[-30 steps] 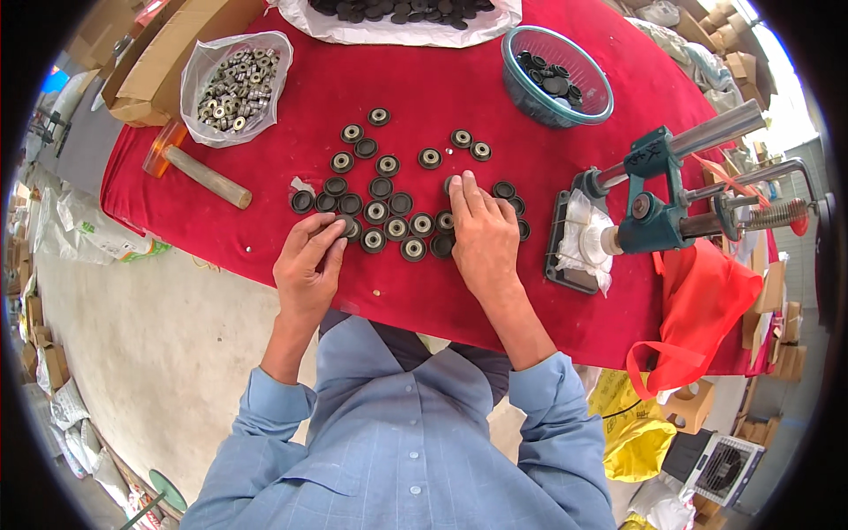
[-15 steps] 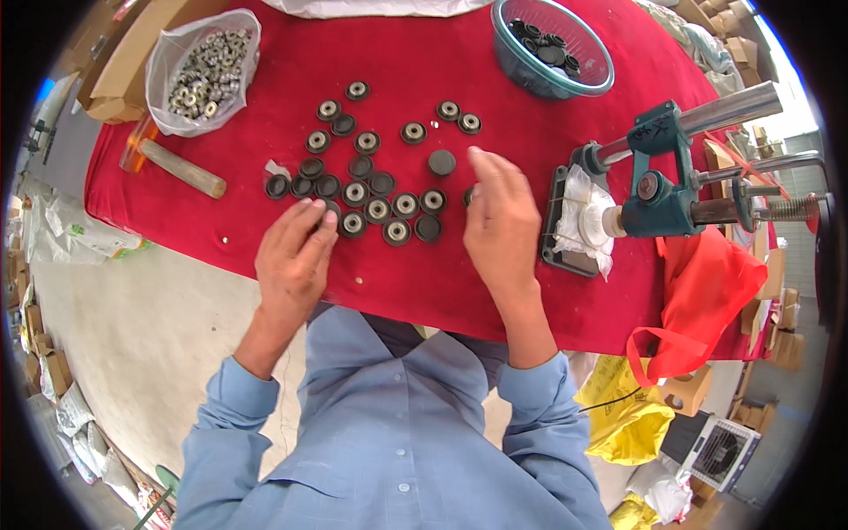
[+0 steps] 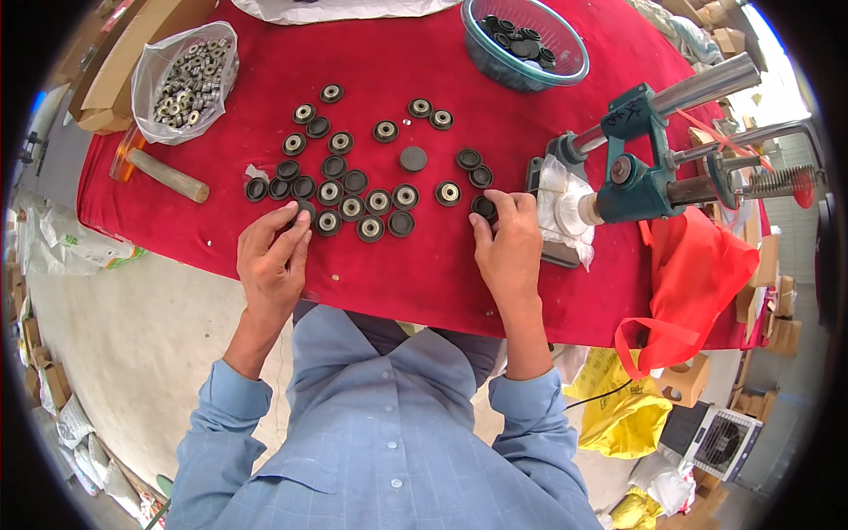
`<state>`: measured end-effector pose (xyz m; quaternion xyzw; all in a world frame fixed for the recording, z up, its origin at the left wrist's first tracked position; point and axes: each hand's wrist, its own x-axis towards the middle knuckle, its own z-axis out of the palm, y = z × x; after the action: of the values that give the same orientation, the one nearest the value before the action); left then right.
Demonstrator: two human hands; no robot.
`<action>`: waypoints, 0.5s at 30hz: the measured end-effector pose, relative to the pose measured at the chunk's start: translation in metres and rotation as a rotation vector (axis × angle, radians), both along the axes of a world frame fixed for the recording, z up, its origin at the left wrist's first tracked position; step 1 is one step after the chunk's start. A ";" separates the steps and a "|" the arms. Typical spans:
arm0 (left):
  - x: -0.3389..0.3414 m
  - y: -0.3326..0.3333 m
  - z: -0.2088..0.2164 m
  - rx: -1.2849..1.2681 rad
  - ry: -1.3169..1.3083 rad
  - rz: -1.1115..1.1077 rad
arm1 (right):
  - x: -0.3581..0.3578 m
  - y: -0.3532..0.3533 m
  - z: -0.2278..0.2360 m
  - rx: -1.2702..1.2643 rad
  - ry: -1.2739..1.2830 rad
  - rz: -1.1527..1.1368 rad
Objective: The person assembles small circular magnets with metal rings on a red table. They pick up magnets and rings, place the rings onto the magnets, and use a rubber mallet to tap them into place. The person then arranges the assembled units into a grid pattern.
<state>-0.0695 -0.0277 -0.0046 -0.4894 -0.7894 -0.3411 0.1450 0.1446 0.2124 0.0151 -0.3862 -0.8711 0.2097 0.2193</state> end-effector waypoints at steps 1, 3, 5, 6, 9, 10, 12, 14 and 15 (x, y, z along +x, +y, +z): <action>0.000 0.000 -0.002 0.007 -0.015 -0.002 | 0.001 0.001 0.003 -0.007 0.028 0.019; -0.001 -0.002 -0.002 0.005 -0.045 -0.002 | 0.000 -0.002 0.012 -0.125 0.076 0.036; 0.000 -0.001 -0.002 0.024 -0.062 0.003 | -0.001 -0.006 0.021 -0.342 0.109 0.032; 0.001 0.000 -0.001 0.042 -0.061 0.010 | -0.003 -0.010 0.020 -0.377 0.160 0.058; 0.003 0.003 -0.002 0.065 -0.078 0.020 | -0.011 -0.027 0.016 -0.486 0.296 0.122; 0.002 0.003 -0.002 0.067 -0.085 0.020 | -0.016 -0.032 0.015 -0.524 0.337 0.134; 0.002 0.002 -0.003 0.074 -0.108 0.014 | -0.025 -0.038 0.013 -0.499 0.383 0.152; 0.002 0.000 -0.005 0.078 -0.123 0.018 | -0.032 -0.040 0.015 -0.315 0.364 0.184; 0.002 0.000 -0.005 0.081 -0.125 0.018 | -0.035 -0.041 0.016 -0.222 0.355 0.199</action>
<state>-0.0674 -0.0276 -0.0097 -0.4537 -0.7869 -0.4012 0.1181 0.1095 0.1715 0.0307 -0.2771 -0.8242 0.3896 0.3034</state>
